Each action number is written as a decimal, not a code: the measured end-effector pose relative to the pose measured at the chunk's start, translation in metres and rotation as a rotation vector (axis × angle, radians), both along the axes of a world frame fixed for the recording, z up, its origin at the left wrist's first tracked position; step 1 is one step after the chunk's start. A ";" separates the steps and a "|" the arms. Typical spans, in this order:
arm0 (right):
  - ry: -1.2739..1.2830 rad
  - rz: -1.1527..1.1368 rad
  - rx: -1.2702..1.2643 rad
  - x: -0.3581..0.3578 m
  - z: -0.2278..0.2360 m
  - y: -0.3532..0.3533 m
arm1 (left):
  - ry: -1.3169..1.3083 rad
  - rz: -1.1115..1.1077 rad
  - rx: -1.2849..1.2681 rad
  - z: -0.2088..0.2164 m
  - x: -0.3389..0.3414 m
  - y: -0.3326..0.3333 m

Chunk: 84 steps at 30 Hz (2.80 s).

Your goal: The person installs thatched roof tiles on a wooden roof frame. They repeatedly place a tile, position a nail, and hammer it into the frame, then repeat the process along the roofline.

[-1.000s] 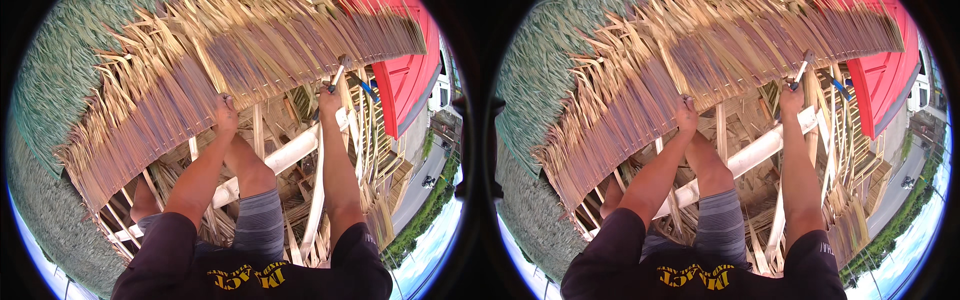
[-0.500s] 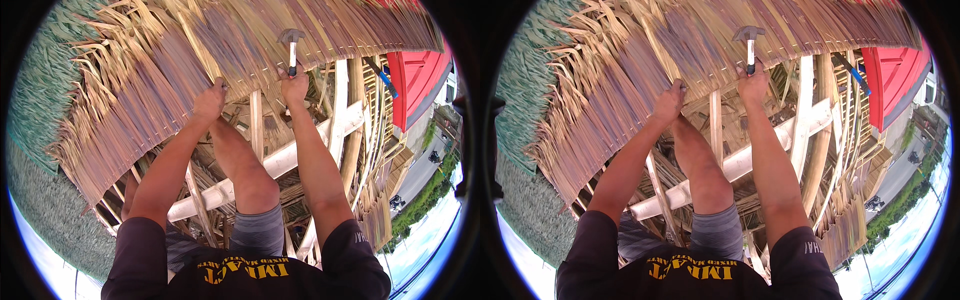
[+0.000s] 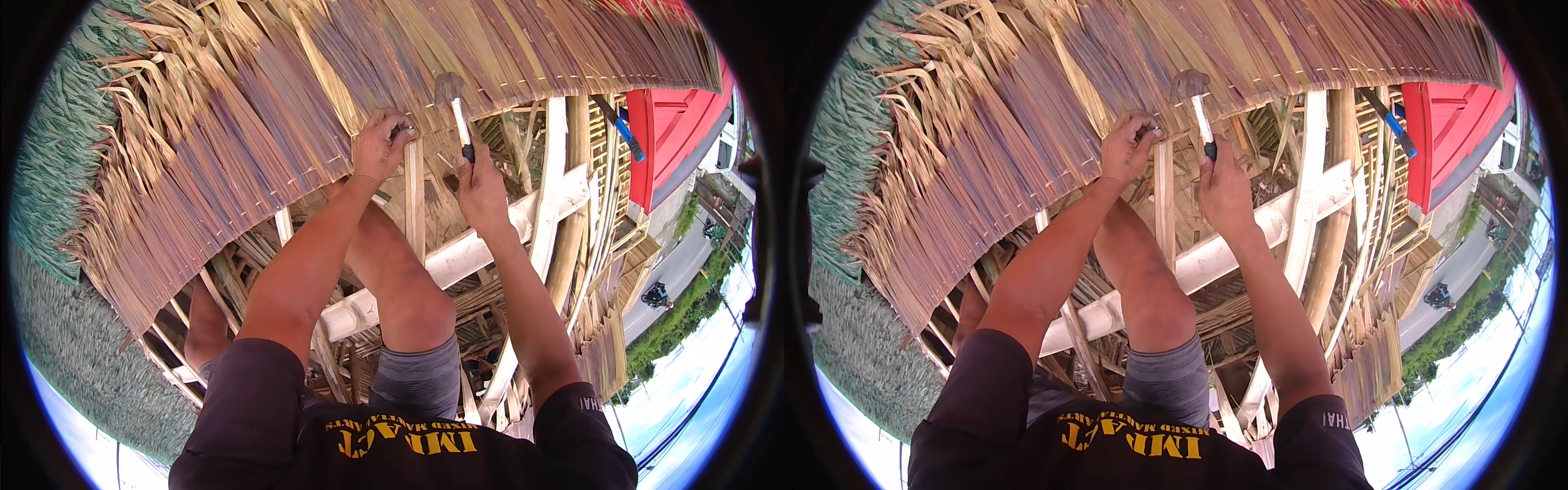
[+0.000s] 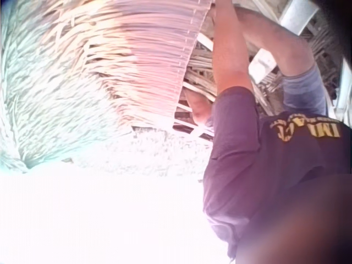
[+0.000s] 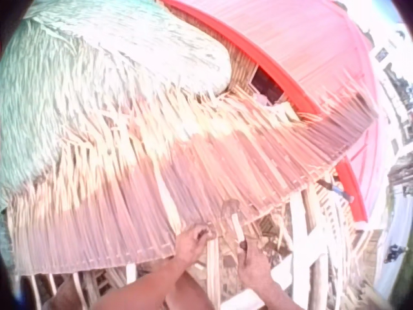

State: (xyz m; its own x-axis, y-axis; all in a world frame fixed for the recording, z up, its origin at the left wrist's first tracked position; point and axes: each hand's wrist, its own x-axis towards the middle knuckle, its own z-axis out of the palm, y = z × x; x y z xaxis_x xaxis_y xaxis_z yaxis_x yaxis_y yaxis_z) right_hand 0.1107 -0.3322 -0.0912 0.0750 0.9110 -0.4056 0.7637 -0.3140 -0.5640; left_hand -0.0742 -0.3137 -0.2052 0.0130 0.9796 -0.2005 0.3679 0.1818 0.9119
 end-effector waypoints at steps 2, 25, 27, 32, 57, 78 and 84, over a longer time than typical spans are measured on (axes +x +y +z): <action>-0.039 0.059 -0.186 -0.002 0.026 -0.019 | 0.060 -0.044 -0.063 0.006 0.000 0.003; -0.047 0.146 -0.260 -0.030 0.083 -0.008 | 0.161 -0.248 -0.102 0.019 -0.007 0.006; 0.057 0.103 -0.068 -0.029 0.088 -0.011 | 0.089 -0.284 -0.083 0.017 -0.014 0.009; -0.045 0.243 0.082 -0.036 0.087 -0.006 | 0.094 -0.347 -0.220 0.019 -0.018 0.015; 0.233 0.452 -0.139 -0.166 0.242 -0.192 | 0.465 -0.124 -0.408 0.427 -0.339 -0.356; 0.468 0.914 -0.234 -0.208 0.348 -0.329 | 0.917 -0.045 -0.504 0.514 -0.204 -0.573; 0.554 0.792 -0.191 -0.196 0.338 -0.306 | 0.852 -0.077 -0.446 0.541 -0.211 -0.556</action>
State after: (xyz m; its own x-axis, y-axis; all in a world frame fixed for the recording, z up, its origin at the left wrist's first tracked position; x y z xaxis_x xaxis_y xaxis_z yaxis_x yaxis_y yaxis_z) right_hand -0.0857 -0.6384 0.2468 -0.7737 0.5313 -0.3452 0.4359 0.0510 -0.8985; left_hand -0.2852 -0.8700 0.3358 -0.2479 0.8137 -0.5257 0.8997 0.3946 0.1865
